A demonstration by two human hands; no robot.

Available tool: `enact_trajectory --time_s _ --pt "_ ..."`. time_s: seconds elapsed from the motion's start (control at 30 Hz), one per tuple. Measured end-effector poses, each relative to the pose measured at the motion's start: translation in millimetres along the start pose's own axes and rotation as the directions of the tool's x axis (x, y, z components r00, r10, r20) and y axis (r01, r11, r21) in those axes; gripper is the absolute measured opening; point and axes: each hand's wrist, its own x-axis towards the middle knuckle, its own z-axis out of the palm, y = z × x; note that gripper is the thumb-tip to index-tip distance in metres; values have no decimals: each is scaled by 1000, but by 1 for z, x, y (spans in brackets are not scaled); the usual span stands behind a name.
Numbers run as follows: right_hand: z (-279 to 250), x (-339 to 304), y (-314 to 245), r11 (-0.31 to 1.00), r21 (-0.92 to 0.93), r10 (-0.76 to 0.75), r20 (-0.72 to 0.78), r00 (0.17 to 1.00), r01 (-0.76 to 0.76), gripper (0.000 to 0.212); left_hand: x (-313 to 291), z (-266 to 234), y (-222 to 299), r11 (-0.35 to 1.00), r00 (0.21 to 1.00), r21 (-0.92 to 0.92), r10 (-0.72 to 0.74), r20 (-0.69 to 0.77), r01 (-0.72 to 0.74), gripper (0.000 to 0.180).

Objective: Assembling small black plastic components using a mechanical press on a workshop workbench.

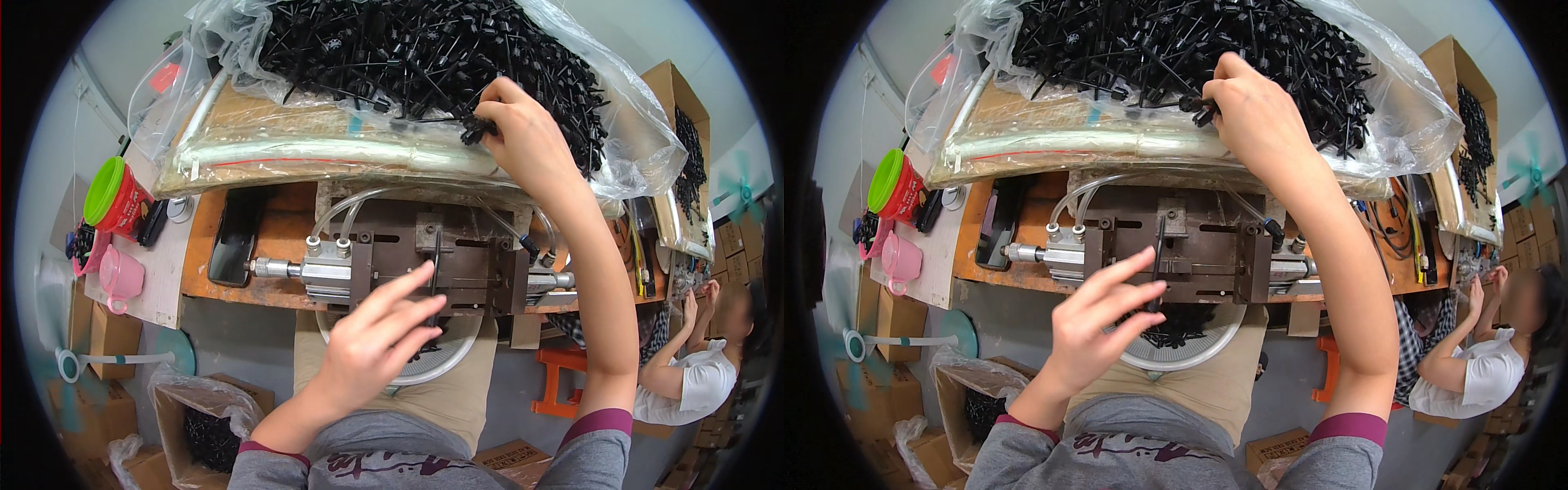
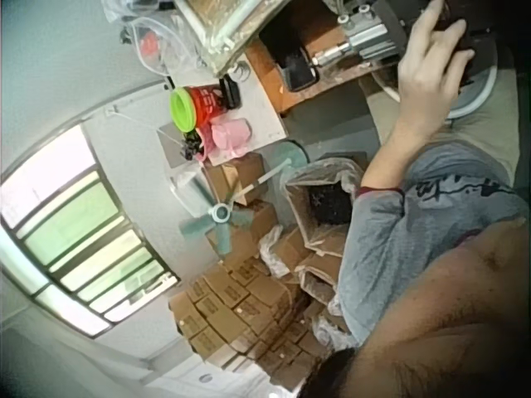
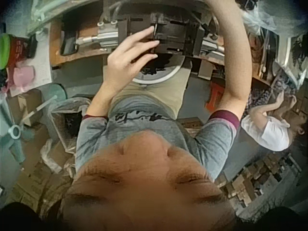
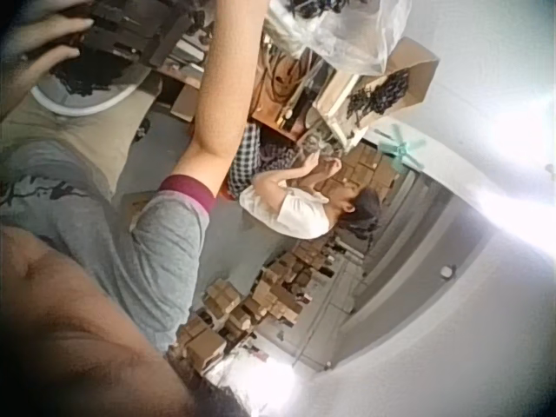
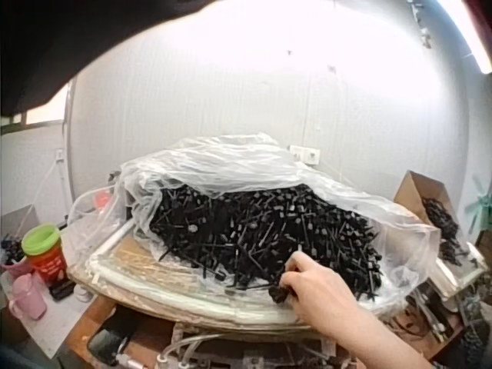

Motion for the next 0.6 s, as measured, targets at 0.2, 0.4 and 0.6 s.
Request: enact_trajectory --time_s 0.2,0.4,0.6 --pt "-8 -13 -8 993 103 -18 -284 959 49 23 -31 21 -15 965 993 246 76 92 -96 32" --pt "-21 -49 -36 986 143 -4 -471 882 80 24 -36 36 -26 860 983 478 133 125 -178 26" --pt "-20 -95 -64 969 249 114 -451 885 2 34 -25 38 -24 849 985 505 96 141 -155 24"
